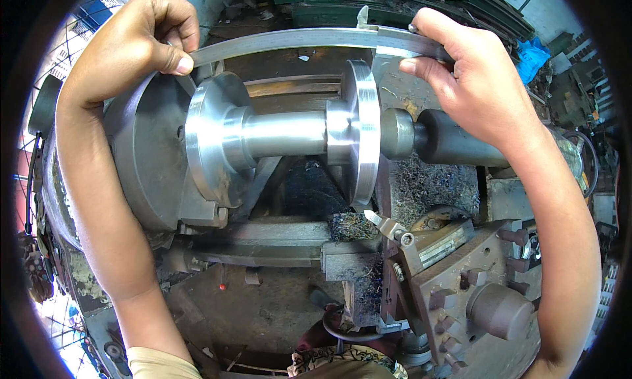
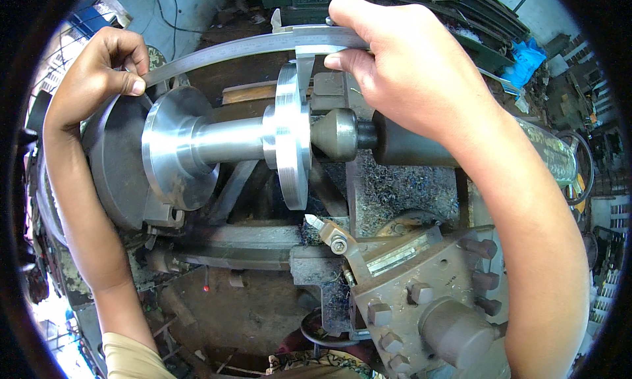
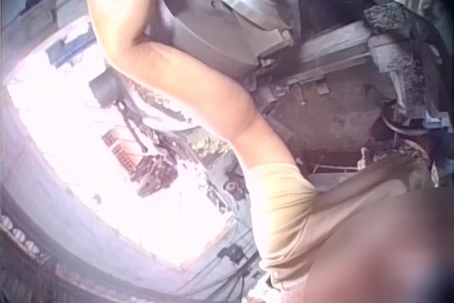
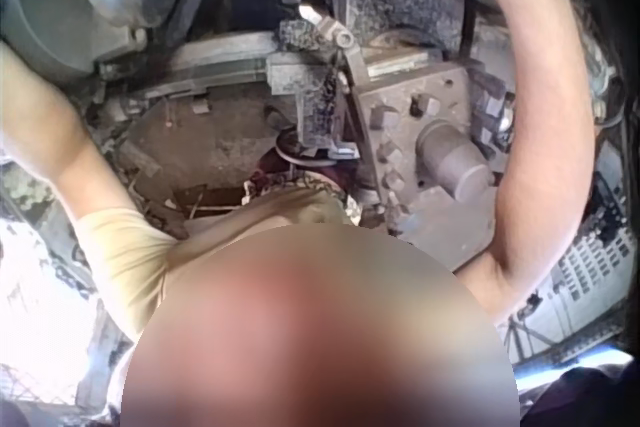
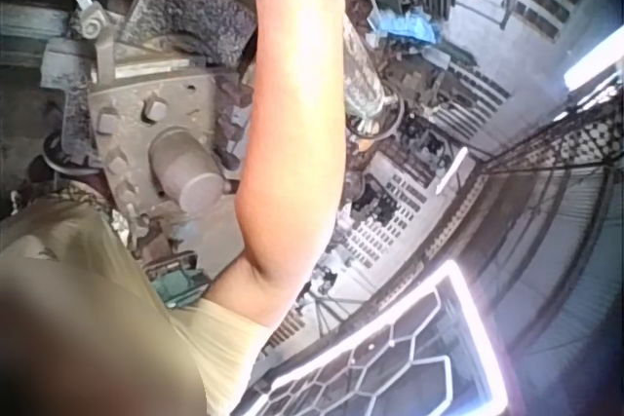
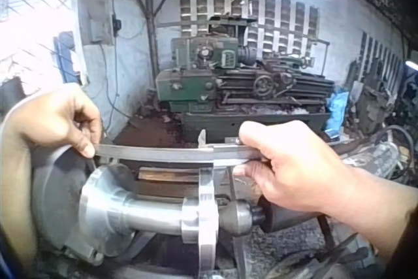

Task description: The person operates a lathe and then uses a vernier caliper to measure the diameter of a rotating metal workpiece. They repeatedly adjust the caliper jaws and reposition the tool around the workpiece to verify dimensions.

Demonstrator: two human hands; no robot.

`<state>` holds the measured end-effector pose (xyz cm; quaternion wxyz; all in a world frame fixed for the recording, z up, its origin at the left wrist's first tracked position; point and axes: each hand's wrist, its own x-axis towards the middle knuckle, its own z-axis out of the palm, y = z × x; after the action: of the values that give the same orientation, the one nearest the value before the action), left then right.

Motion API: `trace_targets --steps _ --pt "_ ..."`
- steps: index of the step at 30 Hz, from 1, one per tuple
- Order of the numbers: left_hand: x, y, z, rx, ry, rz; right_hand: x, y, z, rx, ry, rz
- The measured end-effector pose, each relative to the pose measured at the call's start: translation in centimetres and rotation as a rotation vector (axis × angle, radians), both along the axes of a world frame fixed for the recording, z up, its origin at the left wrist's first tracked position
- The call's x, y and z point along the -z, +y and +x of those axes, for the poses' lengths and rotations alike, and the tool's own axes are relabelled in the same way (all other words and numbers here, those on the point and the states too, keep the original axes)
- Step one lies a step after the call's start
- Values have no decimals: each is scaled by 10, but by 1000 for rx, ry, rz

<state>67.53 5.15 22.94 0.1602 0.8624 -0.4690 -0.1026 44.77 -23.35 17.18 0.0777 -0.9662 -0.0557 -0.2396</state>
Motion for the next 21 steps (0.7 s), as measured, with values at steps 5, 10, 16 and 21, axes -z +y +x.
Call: trace_targets --steps 5,10,16,21 --pt "2 4 3 35 -77 -66 1 0 -2 18 13 8" --pt "0 1 2 21 -22 4 0 1 -2 10 -1 -18" --pt "-1 1 -2 16 -22 43 -1 2 -2 13 4 -21" --pt "3 10 -5 -71 -40 -187 -5 1 -2 -24 1 -17"
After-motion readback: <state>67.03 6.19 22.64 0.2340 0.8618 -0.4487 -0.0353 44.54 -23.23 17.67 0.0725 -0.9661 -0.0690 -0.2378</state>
